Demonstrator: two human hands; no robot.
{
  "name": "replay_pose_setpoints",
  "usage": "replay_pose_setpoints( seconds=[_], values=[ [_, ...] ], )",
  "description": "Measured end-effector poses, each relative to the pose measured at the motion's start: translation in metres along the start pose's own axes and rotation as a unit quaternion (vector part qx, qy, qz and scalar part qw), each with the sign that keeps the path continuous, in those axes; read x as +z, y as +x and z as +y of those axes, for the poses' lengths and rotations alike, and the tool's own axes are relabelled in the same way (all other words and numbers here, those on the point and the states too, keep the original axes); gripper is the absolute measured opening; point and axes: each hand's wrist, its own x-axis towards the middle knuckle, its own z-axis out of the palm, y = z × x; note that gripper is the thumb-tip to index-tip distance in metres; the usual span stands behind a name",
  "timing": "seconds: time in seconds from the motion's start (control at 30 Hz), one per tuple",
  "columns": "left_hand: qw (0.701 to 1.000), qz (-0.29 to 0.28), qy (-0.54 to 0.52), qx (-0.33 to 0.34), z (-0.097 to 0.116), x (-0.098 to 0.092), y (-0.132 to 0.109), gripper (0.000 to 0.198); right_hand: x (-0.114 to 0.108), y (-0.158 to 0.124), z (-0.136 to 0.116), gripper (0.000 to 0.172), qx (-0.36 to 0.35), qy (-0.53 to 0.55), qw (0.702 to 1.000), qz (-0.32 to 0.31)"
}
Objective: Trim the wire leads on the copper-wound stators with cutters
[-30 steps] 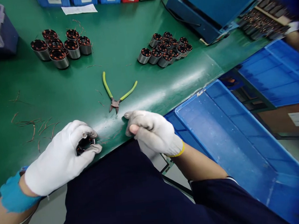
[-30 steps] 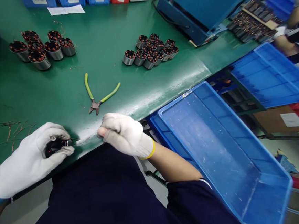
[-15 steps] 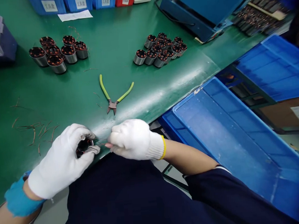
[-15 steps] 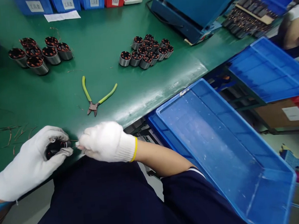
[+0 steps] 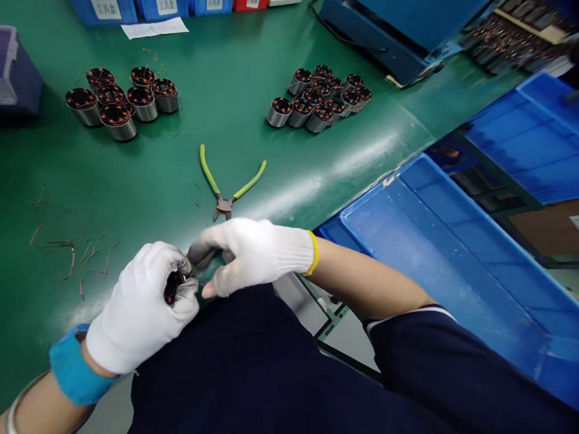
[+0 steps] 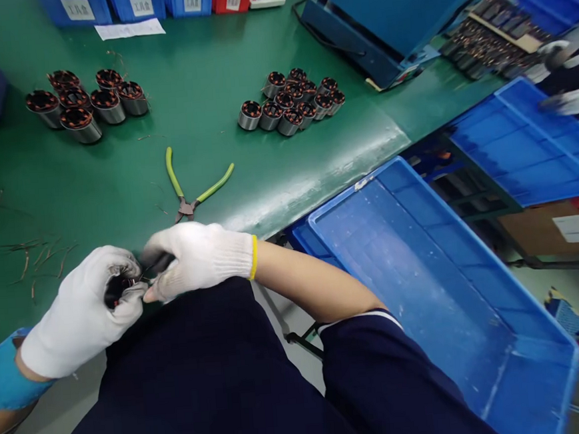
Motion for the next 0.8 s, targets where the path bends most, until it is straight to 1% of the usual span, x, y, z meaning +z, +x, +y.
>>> replay_pose_setpoints(
  seconds=[0.03,0.07,0.13,0.2,0.33,0.4,0.57,0.7,0.8],
  values=[
    [1.000,-0.002,0.002,0.001,-0.001,0.000,0.000,0.002,0.000,0.002,-0.002,0.038,0.006,0.019,0.999,-0.041],
    [1.000,-0.005,0.003,0.001,-0.002,0.000,0.000,0.003,0.002,0.004,-0.003,0.029,0.011,0.028,0.997,-0.068],
    [1.000,-0.011,0.003,0.000,-0.004,-0.001,-0.001,0.004,0.005,0.007,-0.005,0.016,0.021,0.020,0.997,-0.076],
    [1.000,-0.019,-0.001,0.002,-0.005,-0.001,-0.002,0.005,0.008,0.009,-0.005,0.013,0.009,0.004,0.998,-0.063],
    [1.000,-0.018,-0.012,0.006,-0.004,0.000,-0.003,0.007,0.010,0.005,0.000,0.012,-0.037,0.001,0.999,-0.034],
    [1.000,-0.015,-0.019,0.014,-0.003,0.000,-0.003,0.006,0.009,0.003,0.003,0.012,-0.043,0.020,0.998,-0.037],
    [0.999,-0.011,-0.025,0.031,-0.002,0.001,-0.002,0.005,0.000,0.004,0.006,0.013,-0.013,0.069,0.993,-0.099],
    [0.999,-0.002,-0.022,0.037,-0.002,0.003,-0.001,0.005,-0.006,0.012,0.002,0.026,0.026,0.091,0.983,-0.155],
    [0.999,-0.002,-0.024,0.034,-0.002,0.005,-0.002,0.004,-0.004,0.019,-0.001,0.026,0.060,0.104,0.975,-0.185]
  ],
)
